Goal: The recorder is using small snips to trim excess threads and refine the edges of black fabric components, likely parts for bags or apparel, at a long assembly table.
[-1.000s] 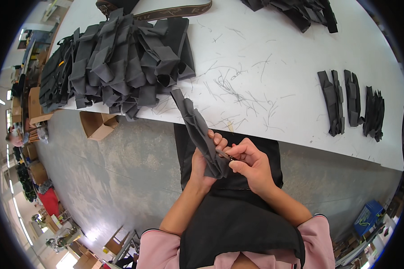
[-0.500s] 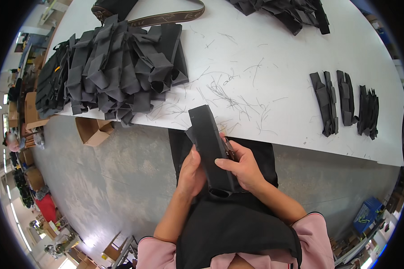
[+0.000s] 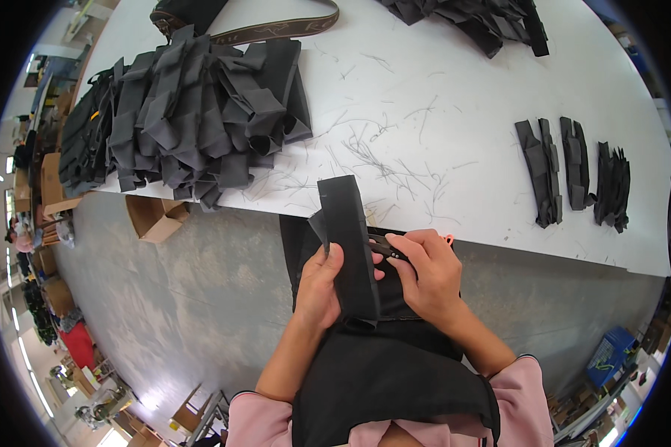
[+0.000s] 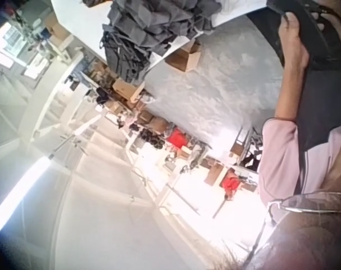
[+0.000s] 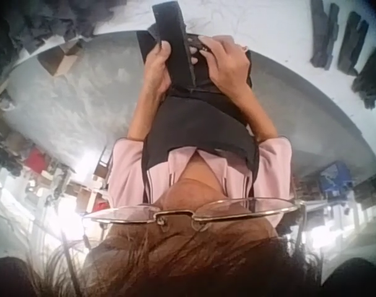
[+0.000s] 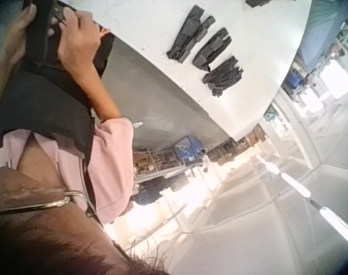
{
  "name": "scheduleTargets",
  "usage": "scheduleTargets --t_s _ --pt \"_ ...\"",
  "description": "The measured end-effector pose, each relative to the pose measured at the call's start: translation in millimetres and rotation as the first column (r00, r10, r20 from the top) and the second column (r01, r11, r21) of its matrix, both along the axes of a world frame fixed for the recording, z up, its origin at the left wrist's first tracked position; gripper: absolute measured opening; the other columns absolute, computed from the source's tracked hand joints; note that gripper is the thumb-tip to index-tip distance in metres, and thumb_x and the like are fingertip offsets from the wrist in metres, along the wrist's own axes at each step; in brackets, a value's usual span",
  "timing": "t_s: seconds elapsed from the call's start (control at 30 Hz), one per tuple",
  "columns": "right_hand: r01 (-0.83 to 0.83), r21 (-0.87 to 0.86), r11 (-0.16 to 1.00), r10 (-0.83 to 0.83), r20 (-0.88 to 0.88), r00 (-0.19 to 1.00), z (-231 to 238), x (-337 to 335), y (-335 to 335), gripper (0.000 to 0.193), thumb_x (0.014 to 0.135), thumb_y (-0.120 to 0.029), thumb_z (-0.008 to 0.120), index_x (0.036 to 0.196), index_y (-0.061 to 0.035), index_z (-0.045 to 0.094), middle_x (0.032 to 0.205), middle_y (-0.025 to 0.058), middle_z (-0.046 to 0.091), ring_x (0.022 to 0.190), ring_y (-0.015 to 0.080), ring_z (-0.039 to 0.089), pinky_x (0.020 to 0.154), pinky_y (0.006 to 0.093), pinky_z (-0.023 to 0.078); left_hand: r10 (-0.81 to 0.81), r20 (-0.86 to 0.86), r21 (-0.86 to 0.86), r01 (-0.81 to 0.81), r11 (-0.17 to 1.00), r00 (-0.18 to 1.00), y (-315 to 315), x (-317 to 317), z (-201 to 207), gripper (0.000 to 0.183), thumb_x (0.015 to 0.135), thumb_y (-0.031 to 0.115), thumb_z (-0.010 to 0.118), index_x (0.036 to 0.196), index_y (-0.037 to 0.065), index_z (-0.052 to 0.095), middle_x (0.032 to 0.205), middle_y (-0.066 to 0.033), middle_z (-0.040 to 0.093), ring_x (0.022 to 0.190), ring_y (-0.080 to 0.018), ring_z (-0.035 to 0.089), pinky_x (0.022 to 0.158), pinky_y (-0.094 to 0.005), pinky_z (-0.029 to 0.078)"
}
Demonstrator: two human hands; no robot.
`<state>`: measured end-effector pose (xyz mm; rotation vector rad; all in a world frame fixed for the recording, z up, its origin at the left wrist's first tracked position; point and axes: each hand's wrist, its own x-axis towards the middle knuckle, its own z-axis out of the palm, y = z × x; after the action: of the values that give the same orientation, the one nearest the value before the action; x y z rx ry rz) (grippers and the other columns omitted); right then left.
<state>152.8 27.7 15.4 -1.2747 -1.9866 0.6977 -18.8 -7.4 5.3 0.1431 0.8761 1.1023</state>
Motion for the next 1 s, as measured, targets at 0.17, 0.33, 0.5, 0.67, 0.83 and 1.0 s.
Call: scheduleTargets --t_s 0.17,0.33,0.5,0.67,0.83,1.0 --pt "0.030 0.069 0.997 -0.031 0.019 0.999 -11 2 6 0.034 0.067 -0.001 0.070 0.100 -0.0072 0.063 0.082 0.0048 0.056 0.060 0.0203 0.052 0.054 0.0302 0.039 -0.010 -0.083 -0.057 0.005 0.998 0.996 -1 4 7 0.043 0.097 0.033 0.042 0.118 -0.005 0.046 0.113 -0.0165 0.056 0.097 -0.0260 0.061 0.078 -0.0406 0.055" --pt "0.039 -0.069 0.997 -0.048 -0.130 0.990 -13 0 6 0.032 0.068 0.000 0.070 0.098 -0.0072 0.063 0.080 0.0056 0.057 0.061 0.0213 0.055 0.054 0.0292 0.043 -0.025 -0.030 -0.081 0.022 0.996 0.999 -2 -4 4 0.042 0.097 0.033 0.044 0.116 -0.004 0.048 0.111 -0.0164 0.057 0.091 -0.0258 0.062 0.074 -0.0382 0.055" --pt "0.029 -0.183 0.983 -0.067 -0.201 0.977 -9 1 7 0.031 0.068 0.003 0.069 0.097 -0.0060 0.063 0.080 0.0064 0.057 0.062 0.0220 0.057 0.053 0.0291 0.045 -0.041 0.030 -0.071 0.043 0.997 0.999 -3 -6 2 0.042 0.096 0.034 0.044 0.114 -0.004 0.049 0.105 -0.0168 0.060 0.080 -0.0256 0.064 0.069 -0.0352 0.054" --pt "0.034 -0.116 0.993 -0.052 -0.154 0.987 -10 1 5 0.029 0.069 0.003 0.069 0.097 -0.0057 0.063 0.078 0.0074 0.057 0.062 0.0214 0.057 0.054 0.0284 0.045 -0.039 0.016 -0.071 0.040 0.997 0.999 -3 -5 3 0.041 0.096 0.034 0.045 0.112 -0.003 0.049 0.100 -0.0182 0.061 0.074 -0.0255 0.064 0.067 -0.0345 0.053" --pt "0.073 -0.174 0.982 -0.111 -0.218 0.970 -11 3 3 0.029 0.069 0.005 0.068 0.096 -0.0047 0.065 0.078 0.0082 0.057 0.062 0.0192 0.057 0.053 0.0283 0.044 -0.067 0.011 -0.064 0.067 0.996 0.998 -4 -8 1 0.041 0.096 0.034 0.045 0.114 -0.003 0.049 0.101 -0.0183 0.061 0.074 -0.0249 0.064 0.067 -0.0339 0.053" --pt "0.036 -0.182 0.983 -0.079 -0.232 0.970 -9 6 4 0.028 0.071 0.007 0.067 0.096 -0.0040 0.065 0.079 0.0081 0.057 0.061 0.0180 0.055 0.052 0.0268 0.044 -0.080 -0.048 -0.071 0.076 0.995 0.996 -2 -6 7 0.041 0.096 0.034 0.045 0.115 -0.003 0.049 0.101 -0.0174 0.062 0.075 -0.0235 0.064 0.068 -0.0331 0.054"
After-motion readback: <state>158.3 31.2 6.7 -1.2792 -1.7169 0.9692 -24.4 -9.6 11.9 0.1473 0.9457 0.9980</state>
